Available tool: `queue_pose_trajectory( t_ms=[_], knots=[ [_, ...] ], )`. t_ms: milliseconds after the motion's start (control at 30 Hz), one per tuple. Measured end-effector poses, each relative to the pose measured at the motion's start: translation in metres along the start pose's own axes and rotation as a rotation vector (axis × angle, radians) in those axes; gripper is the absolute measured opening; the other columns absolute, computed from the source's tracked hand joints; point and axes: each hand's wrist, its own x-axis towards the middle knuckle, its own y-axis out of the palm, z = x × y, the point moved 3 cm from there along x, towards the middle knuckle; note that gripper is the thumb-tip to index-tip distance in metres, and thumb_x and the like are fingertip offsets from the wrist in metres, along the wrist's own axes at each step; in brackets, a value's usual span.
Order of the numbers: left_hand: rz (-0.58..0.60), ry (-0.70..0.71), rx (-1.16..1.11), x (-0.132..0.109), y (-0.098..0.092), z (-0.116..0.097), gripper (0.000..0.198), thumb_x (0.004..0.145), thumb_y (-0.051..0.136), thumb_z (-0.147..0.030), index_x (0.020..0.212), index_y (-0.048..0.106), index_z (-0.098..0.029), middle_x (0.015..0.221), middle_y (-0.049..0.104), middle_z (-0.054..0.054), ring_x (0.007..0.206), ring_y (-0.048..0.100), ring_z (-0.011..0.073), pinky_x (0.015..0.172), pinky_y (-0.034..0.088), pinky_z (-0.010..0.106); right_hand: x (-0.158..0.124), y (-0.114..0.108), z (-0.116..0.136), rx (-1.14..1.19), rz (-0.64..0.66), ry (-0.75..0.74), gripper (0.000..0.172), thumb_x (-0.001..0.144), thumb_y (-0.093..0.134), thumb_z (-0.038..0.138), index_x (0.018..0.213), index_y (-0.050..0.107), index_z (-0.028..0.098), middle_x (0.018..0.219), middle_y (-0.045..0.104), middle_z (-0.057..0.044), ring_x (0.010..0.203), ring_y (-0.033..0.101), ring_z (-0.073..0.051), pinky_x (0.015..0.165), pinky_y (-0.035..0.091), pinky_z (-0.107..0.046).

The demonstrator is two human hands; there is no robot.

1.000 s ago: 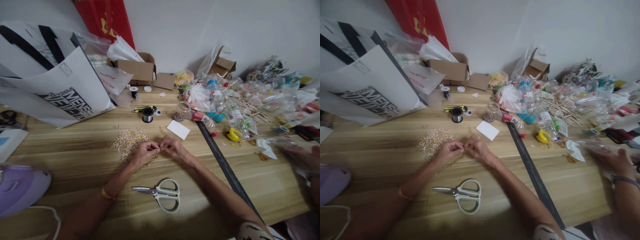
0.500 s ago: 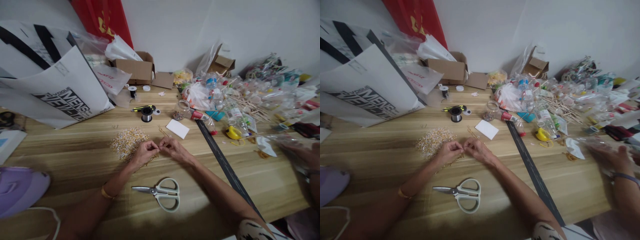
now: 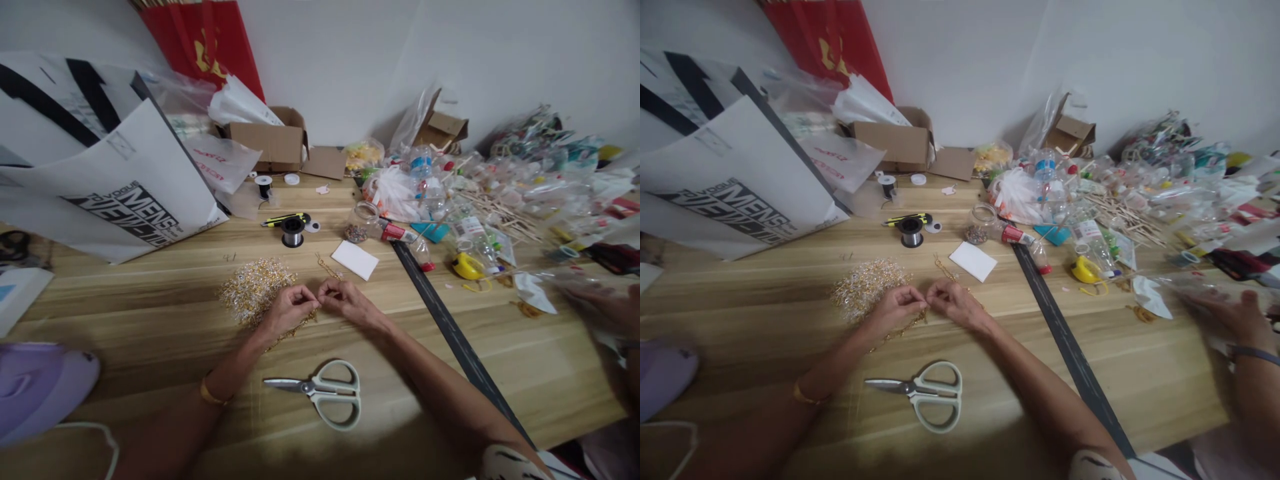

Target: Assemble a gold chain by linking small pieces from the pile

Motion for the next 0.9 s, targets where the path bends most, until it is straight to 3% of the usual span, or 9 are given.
queue_pose_trajectory(
  t_ms=[333, 567, 800, 900],
  knots=[
    [-0.040, 0.032, 0.021, -0.001, -0.003, -0.004, 0.012, 0.065, 0.068, -0.024, 0.064, 0.062, -0.013, 0.064, 0.061, 0.001, 0.061, 0.055, 0.0112, 0.060, 0.042, 0.022, 0.003, -0.003, 0.002, 0.166, 0.015, 0.031, 0.022, 0.081, 0.056, 0.034, 0.078, 0.057, 0.012, 0.069, 0.051, 0.001, 0.063, 0.043, -0.009, 0.059, 0.033, -0.022],
    [-0.224, 0.079, 0.049, -0.002, -0.009, -0.002, 0.011, 0.067, 0.067, -0.024, 0.066, 0.062, -0.015, 0.067, 0.064, 0.002, 0.064, 0.057, 0.0128, 0.063, 0.045, 0.023, 0.003, -0.003, -0.001, 0.255, 0.031, 0.039, 0.029, 0.080, 0.059, 0.040, 0.078, 0.056, 0.012, 0.066, 0.048, 0.001, 0.058, 0.038, -0.008, 0.054, 0.029, -0.021],
    [-0.094, 0.185, 0.083, -0.006, 0.000, -0.006, 0.009, 0.068, 0.067, -0.021, 0.065, 0.062, -0.015, 0.079, 0.066, 0.005, 0.075, 0.061, 0.0153, 0.069, 0.048, 0.025, 0.004, -0.002, -0.006, 0.253, 0.036, 0.033, 0.030, 0.079, 0.059, 0.042, 0.079, 0.057, 0.012, 0.067, 0.051, 0.001, 0.058, 0.039, -0.008, 0.053, 0.029, -0.020],
    [-0.093, 0.238, 0.161, -0.007, 0.005, -0.009, 0.008, 0.067, 0.066, -0.018, 0.062, 0.061, -0.015, 0.079, 0.065, 0.005, 0.076, 0.061, 0.0155, 0.069, 0.048, 0.025, 0.004, -0.002, -0.006, 0.254, 0.044, 0.036, 0.031, 0.079, 0.058, 0.042, 0.078, 0.057, 0.012, 0.067, 0.051, 0.000, 0.057, 0.040, -0.008, 0.053, 0.030, -0.020]
  ],
)
